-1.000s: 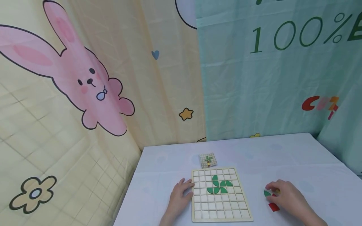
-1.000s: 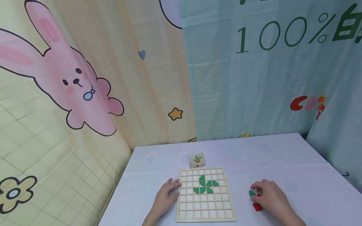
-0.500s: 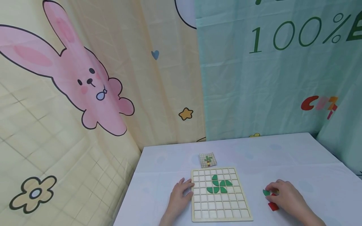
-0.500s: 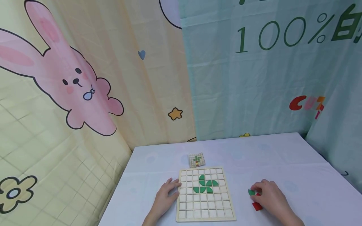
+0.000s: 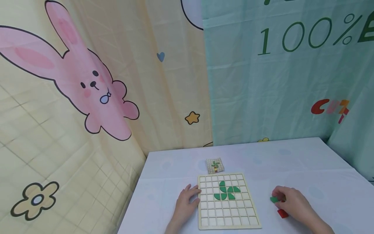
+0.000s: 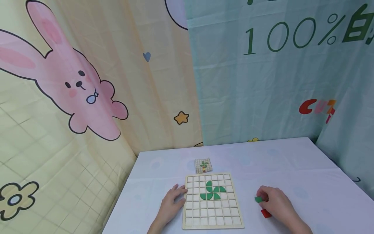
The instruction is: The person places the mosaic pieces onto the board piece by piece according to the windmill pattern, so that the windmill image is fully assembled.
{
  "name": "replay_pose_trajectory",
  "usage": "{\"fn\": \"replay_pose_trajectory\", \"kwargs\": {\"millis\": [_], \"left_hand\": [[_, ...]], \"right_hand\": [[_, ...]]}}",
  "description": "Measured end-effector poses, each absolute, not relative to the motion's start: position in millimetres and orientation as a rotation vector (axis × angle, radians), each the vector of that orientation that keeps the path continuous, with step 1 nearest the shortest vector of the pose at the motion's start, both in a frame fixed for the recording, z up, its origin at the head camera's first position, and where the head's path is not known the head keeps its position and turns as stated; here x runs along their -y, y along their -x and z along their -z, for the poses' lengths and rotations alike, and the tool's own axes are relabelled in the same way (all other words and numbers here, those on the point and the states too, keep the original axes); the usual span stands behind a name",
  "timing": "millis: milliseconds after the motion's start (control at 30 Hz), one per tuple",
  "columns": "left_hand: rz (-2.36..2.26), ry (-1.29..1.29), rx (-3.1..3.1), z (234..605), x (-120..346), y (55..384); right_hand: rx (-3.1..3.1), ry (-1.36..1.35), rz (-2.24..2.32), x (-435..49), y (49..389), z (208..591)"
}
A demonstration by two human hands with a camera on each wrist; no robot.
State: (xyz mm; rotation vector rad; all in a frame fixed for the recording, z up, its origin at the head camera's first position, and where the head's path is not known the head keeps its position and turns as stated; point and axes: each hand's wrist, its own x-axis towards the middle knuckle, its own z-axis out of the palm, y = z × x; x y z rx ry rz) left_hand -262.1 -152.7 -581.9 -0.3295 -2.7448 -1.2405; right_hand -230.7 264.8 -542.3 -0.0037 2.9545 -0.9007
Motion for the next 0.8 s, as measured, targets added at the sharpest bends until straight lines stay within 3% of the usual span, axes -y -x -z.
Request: {"fn": "replay_pose_trajectory", "kwargs": {"millis": [800], "left_hand": [[1.268,0.349,2.739,579,153,260]], "right_hand": [[-2.966,-0.043,0.999,-250,230,535]]}}
